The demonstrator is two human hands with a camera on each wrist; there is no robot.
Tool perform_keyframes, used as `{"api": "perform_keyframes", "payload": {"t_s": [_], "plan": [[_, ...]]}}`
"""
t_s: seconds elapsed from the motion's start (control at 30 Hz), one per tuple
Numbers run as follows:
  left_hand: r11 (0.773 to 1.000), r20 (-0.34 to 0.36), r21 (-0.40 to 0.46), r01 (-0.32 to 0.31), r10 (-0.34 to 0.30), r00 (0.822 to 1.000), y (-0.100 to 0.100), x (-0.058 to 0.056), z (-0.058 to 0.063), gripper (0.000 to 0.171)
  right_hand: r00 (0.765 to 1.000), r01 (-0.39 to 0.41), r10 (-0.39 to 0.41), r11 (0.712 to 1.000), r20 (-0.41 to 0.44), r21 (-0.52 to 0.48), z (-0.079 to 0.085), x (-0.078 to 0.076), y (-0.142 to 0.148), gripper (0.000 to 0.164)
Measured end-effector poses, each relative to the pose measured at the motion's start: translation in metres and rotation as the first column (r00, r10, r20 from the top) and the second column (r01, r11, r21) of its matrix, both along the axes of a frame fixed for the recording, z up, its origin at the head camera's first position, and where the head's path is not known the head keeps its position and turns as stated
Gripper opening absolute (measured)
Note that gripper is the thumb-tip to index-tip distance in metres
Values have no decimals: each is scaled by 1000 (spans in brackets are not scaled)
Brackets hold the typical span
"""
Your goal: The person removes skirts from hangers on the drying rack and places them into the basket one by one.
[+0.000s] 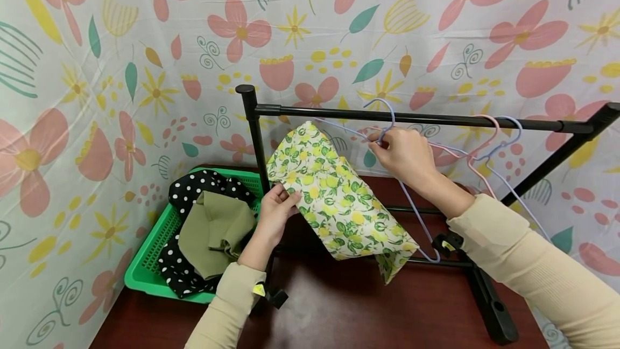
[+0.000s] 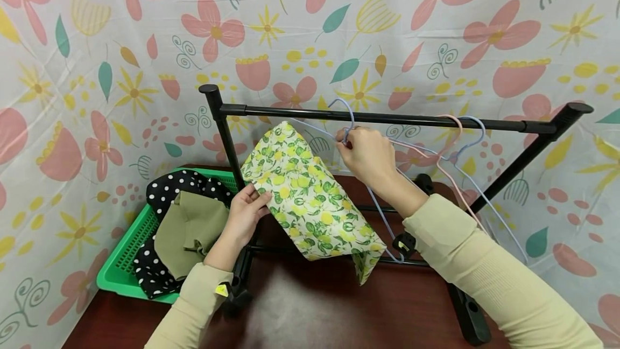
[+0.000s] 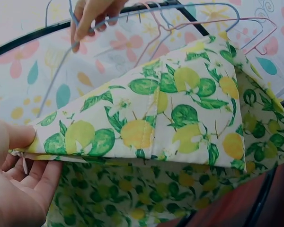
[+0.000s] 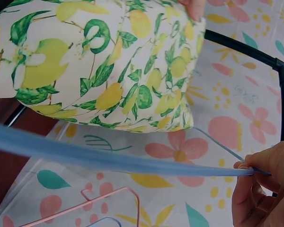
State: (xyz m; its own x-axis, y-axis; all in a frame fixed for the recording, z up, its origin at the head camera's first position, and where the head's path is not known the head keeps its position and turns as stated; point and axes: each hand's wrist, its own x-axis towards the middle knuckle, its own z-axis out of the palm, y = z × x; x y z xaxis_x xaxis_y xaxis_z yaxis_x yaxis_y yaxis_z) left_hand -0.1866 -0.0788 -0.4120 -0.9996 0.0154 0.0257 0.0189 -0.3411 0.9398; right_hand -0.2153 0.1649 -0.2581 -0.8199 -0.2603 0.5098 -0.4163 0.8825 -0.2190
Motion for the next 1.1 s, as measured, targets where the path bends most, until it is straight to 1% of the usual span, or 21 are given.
{"api": "perform_keyframes", "payload": {"t_s": [0.13, 0.27, 0.57, 0.63, 0.77, 0.9, 1.0, 1.1], "plan": [[1000, -30, -25, 1, -2, 1000, 0, 1, 10, 47, 1000, 0, 0, 1000, -3, 10, 0, 0, 0, 39], [998, -57, -60, -7, 3, 998, 1, 3, 22, 43, 1000, -2, 2, 1000, -4, 10, -1, 0, 1, 40], [991, -83, -129, -32, 21, 996, -1, 10, 45, 37, 1000, -2, 2, 1000, 2, -6, -1, 0, 5, 37], [988, -101, -149, -38, 23, 995, -1, 12, 51, 33, 1000, -5, 5, 1000, 1, -6, -1, -1, 6, 33], [980, -151, -192, -52, 23, 988, -3, 14, 60, 24, 1000, -2, 2, 1000, -9, -1, -1, -1, 7, 32], [971, -192, -231, -65, 20, 981, -9, 16, 68, 18, 1000, 8, -8, 1000, -15, 7, -2, -1, 7, 33], [962, -210, -260, -81, 25, 977, -16, 18, 74, 17, 1000, 1, -1, 1000, -1, 2, -2, 0, 6, 29], [954, -232, -283, -97, 30, 972, -24, 19, 79, 16, 1000, 0, 0, 1000, 16, -1, -2, 0, 6, 30]]}}
